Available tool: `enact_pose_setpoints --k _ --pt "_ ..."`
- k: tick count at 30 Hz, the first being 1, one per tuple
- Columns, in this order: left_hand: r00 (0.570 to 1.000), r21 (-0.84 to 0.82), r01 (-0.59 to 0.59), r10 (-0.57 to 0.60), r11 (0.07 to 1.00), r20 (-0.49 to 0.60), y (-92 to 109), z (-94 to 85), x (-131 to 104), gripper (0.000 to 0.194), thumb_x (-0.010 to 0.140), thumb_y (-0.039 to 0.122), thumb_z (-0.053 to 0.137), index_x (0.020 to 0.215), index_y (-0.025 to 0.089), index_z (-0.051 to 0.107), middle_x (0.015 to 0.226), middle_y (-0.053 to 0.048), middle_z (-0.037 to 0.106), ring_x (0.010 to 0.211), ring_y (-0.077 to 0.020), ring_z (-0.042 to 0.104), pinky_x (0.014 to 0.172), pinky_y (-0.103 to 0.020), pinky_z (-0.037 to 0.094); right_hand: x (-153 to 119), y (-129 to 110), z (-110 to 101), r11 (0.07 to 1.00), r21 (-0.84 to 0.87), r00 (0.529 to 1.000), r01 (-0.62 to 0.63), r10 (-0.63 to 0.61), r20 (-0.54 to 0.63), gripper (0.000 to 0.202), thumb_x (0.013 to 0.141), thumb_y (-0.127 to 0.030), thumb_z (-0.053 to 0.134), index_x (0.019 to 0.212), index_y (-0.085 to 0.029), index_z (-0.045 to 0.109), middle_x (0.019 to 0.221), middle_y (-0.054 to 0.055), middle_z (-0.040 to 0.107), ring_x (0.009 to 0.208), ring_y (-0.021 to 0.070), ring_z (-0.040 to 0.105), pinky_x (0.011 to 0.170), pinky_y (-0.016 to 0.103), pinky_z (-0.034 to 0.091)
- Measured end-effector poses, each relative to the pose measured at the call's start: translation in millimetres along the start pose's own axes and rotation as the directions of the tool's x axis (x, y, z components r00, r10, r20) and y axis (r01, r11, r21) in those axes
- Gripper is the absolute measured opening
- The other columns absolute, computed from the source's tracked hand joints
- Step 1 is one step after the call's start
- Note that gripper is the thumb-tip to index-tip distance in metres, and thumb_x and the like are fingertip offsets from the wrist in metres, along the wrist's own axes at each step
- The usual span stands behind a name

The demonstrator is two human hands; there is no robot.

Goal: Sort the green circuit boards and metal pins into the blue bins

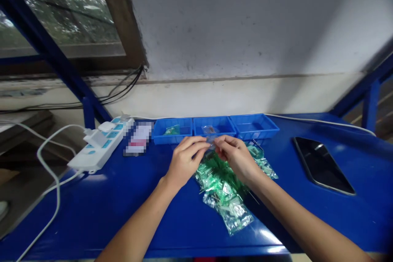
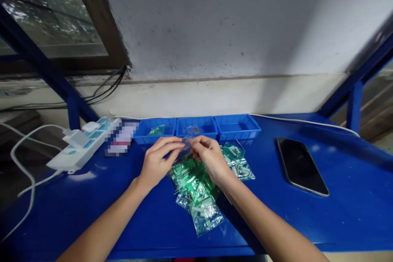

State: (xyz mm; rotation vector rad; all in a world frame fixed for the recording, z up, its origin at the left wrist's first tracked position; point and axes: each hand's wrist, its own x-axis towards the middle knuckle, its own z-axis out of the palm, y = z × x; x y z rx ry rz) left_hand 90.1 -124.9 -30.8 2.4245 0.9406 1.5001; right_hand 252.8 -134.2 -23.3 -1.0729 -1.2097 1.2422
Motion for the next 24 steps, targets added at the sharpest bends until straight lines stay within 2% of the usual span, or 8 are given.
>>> enact_pose_setpoints --k 4,7,9,10,11,13,16,24 --pt "0.958 0.009 0.201 -0.199 0.980 0.206 -3 4.6 -4 0.030 0.086 0.025 0.056 0.116 0.024 0.057 0.111 -0.006 0.060 0.082 -0.0147 0.061 0.072 -0.030 0.051 6 -9 -17 0.975 -0.077 0.924 0.207 -0.221 -0.313 0.016 0.073 -0.033 0.063 0.075 -0.018 0.059 0.059 -0.003 0.051 0.051 0.0088 0.045 0.048 0.023 0.034" --pt "0.894 0.103 0.331 -0.347 0.938 0.283 -4 1.3 -4 0.022 0.087 0.032 0.053 0.105 0.022 0.061 0.082 -0.002 0.064 0.065 -0.0133 0.057 0.060 -0.026 0.046 11 -23 -41 0.808 -0.402 0.591 0.430 -0.589 -0.551 0.017 0.078 -0.034 0.060 0.082 -0.018 0.059 0.068 -0.001 0.055 0.058 0.0105 0.050 0.054 0.025 0.039" --pt "0.873 0.150 0.348 -0.378 0.925 0.307 -4 -3.1 -1 0.018 0.088 0.033 0.050 0.090 0.021 0.063 0.072 0.000 0.063 0.063 -0.0133 0.056 0.057 -0.025 0.042 16 -27 -56 0.643 -0.643 0.363 0.417 -0.766 -0.530 0.015 0.081 -0.032 0.058 0.085 -0.018 0.060 0.075 0.001 0.056 0.064 0.0121 0.051 0.058 0.027 0.041" --pt "0.865 0.166 0.343 -0.380 0.924 0.328 -3 -5.3 0 0.019 0.088 0.034 0.050 0.084 0.020 0.063 0.070 0.001 0.062 0.063 -0.0131 0.056 0.056 -0.025 0.040 19 -26 -60 0.554 -0.740 0.323 0.382 -0.830 -0.455 0.013 0.082 -0.031 0.057 0.085 -0.019 0.061 0.078 0.002 0.056 0.066 0.0131 0.052 0.060 0.028 0.041" --pt "0.857 0.181 0.332 -0.376 0.926 0.353 -2 -7.3 1 0.021 0.087 0.036 0.050 0.079 0.020 0.062 0.069 0.001 0.061 0.062 -0.0128 0.055 0.055 -0.024 0.039 22 -23 -63 0.459 -0.817 0.351 0.349 -0.872 -0.340 0.012 0.083 -0.030 0.056 0.085 -0.019 0.063 0.079 0.003 0.056 0.069 0.0145 0.052 0.062 0.029 0.042" --pt "0.837 0.205 0.298 -0.358 0.932 0.414 1 -9.8 2 0.025 0.086 0.040 0.051 0.075 0.020 0.061 0.066 0.001 0.059 0.058 -0.0121 0.053 0.054 -0.024 0.037 28 -13 -64 0.283 -0.902 0.527 0.326 -0.847 -0.076 0.014 0.084 -0.028 0.055 0.091 -0.021 0.065 0.082 0.005 0.058 0.075 0.0183 0.053 0.068 0.033 0.044" --pt "0.809 0.217 0.232 -0.311 0.948 0.498 7 -9.3 2 0.024 0.086 0.042 0.051 0.082 0.021 0.061 0.068 0.002 0.056 0.058 -0.0120 0.052 0.057 -0.025 0.039 30 0 -55 0.188 -0.921 0.735 0.340 -0.665 0.136 0.026 0.084 -0.028 0.054 0.107 -0.019 0.062 0.087 0.009 0.060 0.083 0.0231 0.053 0.077 0.038 0.044" --pt "0.748 0.120 -0.063 -0.033 0.991 0.663 44 4.3 -6 0.061 0.069 0.066 0.060 0.112 0.022 0.058 0.099 -0.005 0.058 0.097 -0.0253 0.051 0.086 -0.043 0.041 10 -2 -27 0.357 -0.832 0.841 0.425 -0.496 0.216 0.022 0.088 -0.028 0.048 0.101 -0.019 0.062 0.084 0.007 0.062 0.082 0.0221 0.055 0.078 0.037 0.042"
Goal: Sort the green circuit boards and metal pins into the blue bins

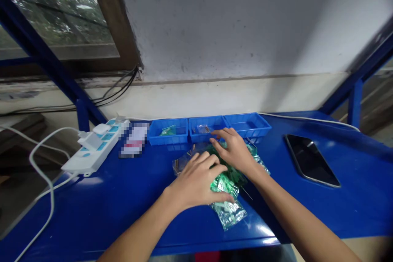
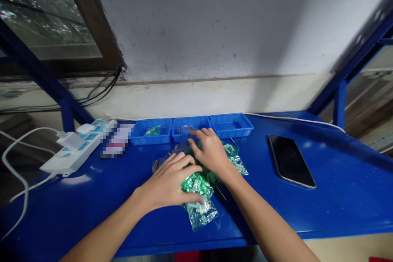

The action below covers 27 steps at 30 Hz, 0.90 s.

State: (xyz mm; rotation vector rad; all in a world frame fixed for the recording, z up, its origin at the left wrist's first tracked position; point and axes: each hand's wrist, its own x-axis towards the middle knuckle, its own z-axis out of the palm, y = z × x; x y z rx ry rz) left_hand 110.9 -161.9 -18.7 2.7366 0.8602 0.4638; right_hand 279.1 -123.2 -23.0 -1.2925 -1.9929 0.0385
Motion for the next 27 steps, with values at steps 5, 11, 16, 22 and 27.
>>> enact_pose_setpoints --k 5,11,16,22,27 --pt "0.986 -0.018 -0.125 0.127 0.992 0.111 12 6.2 -3 0.058 0.072 0.058 0.063 0.119 0.024 0.055 0.111 -0.008 0.056 0.107 -0.0287 0.046 0.094 -0.051 0.034 -1 -2 4 0.999 0.030 0.998 -0.011 0.009 0.065 0.021 0.088 -0.028 0.048 0.100 -0.019 0.063 0.088 0.007 0.063 0.084 0.0215 0.055 0.080 0.037 0.041" --pt "0.981 -0.145 -0.053 0.078 0.988 0.177 0 1.1 -3 0.038 0.078 0.026 0.068 0.114 0.028 0.057 0.107 -0.002 0.057 0.104 -0.0228 0.050 0.093 -0.041 0.040 -1 -1 5 0.999 0.039 0.998 -0.022 0.020 0.059 0.021 0.088 -0.029 0.048 0.099 -0.019 0.063 0.086 0.006 0.063 0.083 0.0207 0.055 0.081 0.037 0.041" --pt "0.983 -0.298 0.165 -0.131 0.940 0.129 -15 -7.4 -5 0.051 0.078 0.014 0.063 0.122 0.036 0.049 0.124 -0.003 0.041 0.099 -0.0201 0.055 0.079 -0.034 0.050 -1 1 6 0.997 0.068 0.997 -0.044 0.039 0.067 0.020 0.088 -0.029 0.048 0.096 -0.019 0.064 0.083 0.006 0.064 0.082 0.0203 0.056 0.079 0.035 0.041" --pt "0.932 -0.590 0.207 -0.341 0.780 -0.123 -32 -6.2 -2 0.047 0.076 0.007 0.060 0.118 0.028 0.051 0.130 -0.008 0.036 0.101 -0.0183 0.058 0.078 -0.031 0.052 1 2 3 0.985 0.134 0.994 -0.109 0.112 -0.012 0.020 0.088 -0.030 0.049 0.095 -0.020 0.065 0.087 0.005 0.067 0.082 0.0188 0.058 0.075 0.032 0.042" --pt "0.861 -0.705 0.237 -0.482 0.668 -0.166 -38 -6.9 5 0.036 0.077 0.016 0.062 0.112 0.018 0.054 0.100 -0.007 0.059 0.085 -0.0172 0.063 0.077 -0.034 0.052 13 1 6 0.992 0.100 0.996 -0.076 0.081 -0.046 0.020 0.088 -0.028 0.048 0.093 -0.020 0.065 0.084 0.005 0.067 0.081 0.0191 0.057 0.074 0.031 0.041"
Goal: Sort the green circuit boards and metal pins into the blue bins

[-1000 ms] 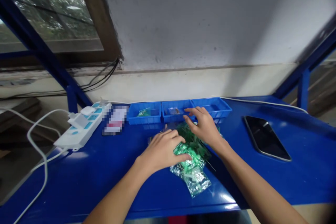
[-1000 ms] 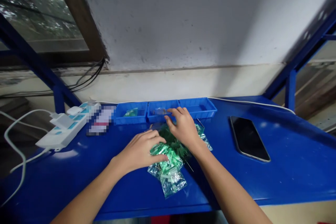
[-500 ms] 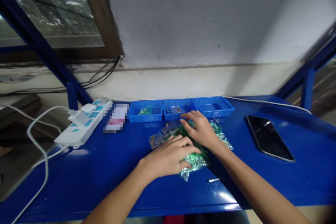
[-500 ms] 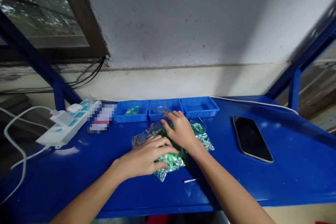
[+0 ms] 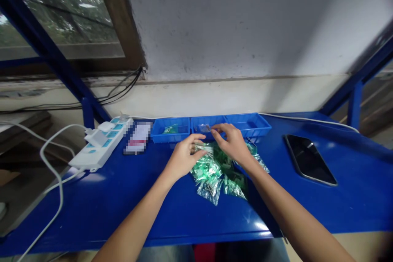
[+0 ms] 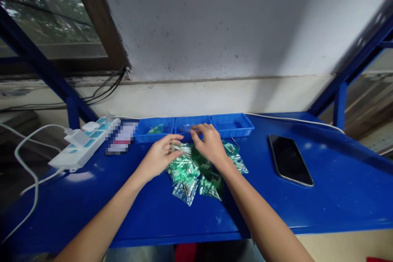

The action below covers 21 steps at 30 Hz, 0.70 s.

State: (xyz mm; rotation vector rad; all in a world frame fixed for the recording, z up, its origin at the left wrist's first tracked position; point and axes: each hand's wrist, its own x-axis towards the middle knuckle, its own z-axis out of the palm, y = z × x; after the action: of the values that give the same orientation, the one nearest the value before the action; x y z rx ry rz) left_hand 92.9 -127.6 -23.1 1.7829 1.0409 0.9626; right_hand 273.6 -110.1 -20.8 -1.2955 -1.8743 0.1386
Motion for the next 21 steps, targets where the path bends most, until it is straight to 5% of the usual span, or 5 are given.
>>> enact_pose_setpoints --k 7,12,16,19,21 --pt "0.991 -0.035 0.045 -0.049 0.998 -0.128 -7 6.1 5 0.034 0.074 0.014 0.065 0.106 0.016 0.057 0.104 -0.009 0.064 0.093 -0.0187 0.064 0.080 -0.033 0.052 23 9 16 0.998 0.049 0.999 -0.038 0.039 -0.028 0.021 0.086 -0.029 0.049 0.091 -0.018 0.066 0.081 0.005 0.068 0.076 0.0171 0.059 0.068 0.028 0.042" --pt "0.983 -0.092 0.036 -0.052 0.995 -0.178 -10 -0.2 6 0.036 0.075 0.020 0.065 0.110 0.016 0.056 0.101 -0.009 0.066 0.090 -0.0192 0.065 0.078 -0.032 0.052 15 -13 -21 0.999 0.021 0.998 -0.033 0.034 -0.049 0.023 0.088 -0.031 0.046 0.091 -0.018 0.065 0.083 0.005 0.067 0.078 0.0180 0.060 0.073 0.031 0.044" --pt "0.984 -0.069 0.039 -0.050 0.997 -0.170 -8 -0.4 4 0.028 0.077 0.022 0.063 0.104 0.016 0.058 0.092 -0.007 0.067 0.085 -0.0190 0.066 0.073 -0.030 0.052 -75 -36 -64 0.996 -0.092 0.984 0.008 -0.024 -0.174 0.019 0.084 -0.033 0.052 0.099 -0.023 0.058 0.087 0.008 0.063 0.082 0.0229 0.059 0.073 0.037 0.045" --pt "0.992 -0.049 0.026 -0.032 0.998 -0.120 -6 3.2 2 0.025 0.077 0.022 0.063 0.101 0.017 0.059 0.090 -0.005 0.068 0.084 -0.0185 0.066 0.071 -0.029 0.052 -175 -40 -66 0.978 -0.137 0.933 -0.160 0.105 -0.345 0.022 0.076 -0.041 0.060 0.088 -0.025 0.052 0.070 0.005 0.056 0.066 0.0234 0.057 0.064 0.039 0.046" --pt "0.996 -0.044 0.028 -0.032 0.999 -0.087 -5 5.8 1 0.023 0.078 0.022 0.062 0.100 0.018 0.059 0.090 -0.005 0.068 0.083 -0.0181 0.066 0.071 -0.029 0.053 -227 -37 -55 0.906 -0.183 0.874 -0.381 0.288 -0.391 0.026 0.075 -0.045 0.061 0.086 -0.023 0.051 0.066 0.004 0.053 0.056 0.0208 0.052 0.057 0.038 0.045"
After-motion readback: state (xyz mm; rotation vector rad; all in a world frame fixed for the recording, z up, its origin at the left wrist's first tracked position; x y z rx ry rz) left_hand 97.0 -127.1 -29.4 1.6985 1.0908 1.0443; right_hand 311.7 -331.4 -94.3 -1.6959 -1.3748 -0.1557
